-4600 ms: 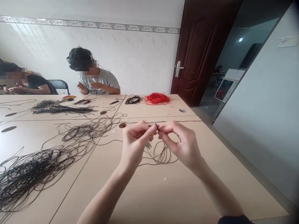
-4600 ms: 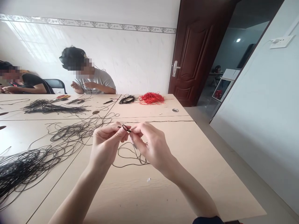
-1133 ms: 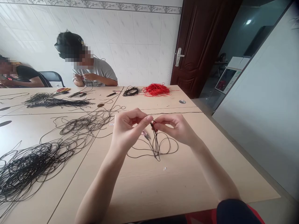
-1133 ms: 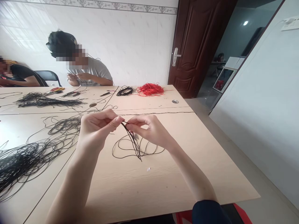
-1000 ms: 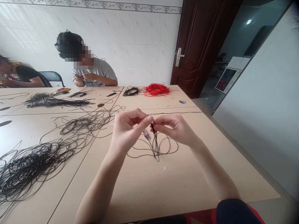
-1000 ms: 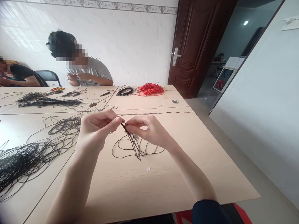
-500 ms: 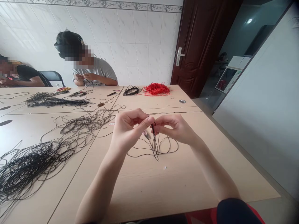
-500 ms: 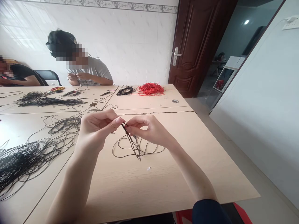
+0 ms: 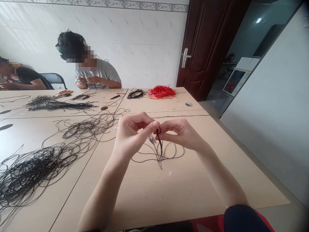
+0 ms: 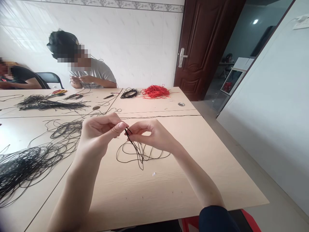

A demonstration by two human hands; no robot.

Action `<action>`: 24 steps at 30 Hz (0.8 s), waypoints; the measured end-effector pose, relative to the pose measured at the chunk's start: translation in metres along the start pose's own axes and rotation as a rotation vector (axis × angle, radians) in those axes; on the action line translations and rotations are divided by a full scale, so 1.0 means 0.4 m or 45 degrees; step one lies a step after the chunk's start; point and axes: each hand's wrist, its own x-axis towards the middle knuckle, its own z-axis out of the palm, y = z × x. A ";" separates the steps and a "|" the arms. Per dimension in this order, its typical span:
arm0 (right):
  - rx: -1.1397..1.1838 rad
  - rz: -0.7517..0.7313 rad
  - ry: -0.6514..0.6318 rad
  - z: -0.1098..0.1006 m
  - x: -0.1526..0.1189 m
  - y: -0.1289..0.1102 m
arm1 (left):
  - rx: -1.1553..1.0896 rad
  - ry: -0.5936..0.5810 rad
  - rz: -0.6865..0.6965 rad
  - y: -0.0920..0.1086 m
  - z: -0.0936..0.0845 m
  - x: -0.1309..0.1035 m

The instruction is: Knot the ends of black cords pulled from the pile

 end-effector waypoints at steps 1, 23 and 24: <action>-0.012 0.010 0.015 0.000 0.000 0.001 | -0.006 0.010 -0.012 0.003 0.001 -0.001; -0.411 -0.010 0.169 0.021 -0.003 -0.008 | 0.069 0.271 0.210 -0.004 0.017 -0.011; -0.413 0.009 0.160 0.020 -0.001 -0.003 | 0.070 0.294 0.227 -0.006 0.016 -0.010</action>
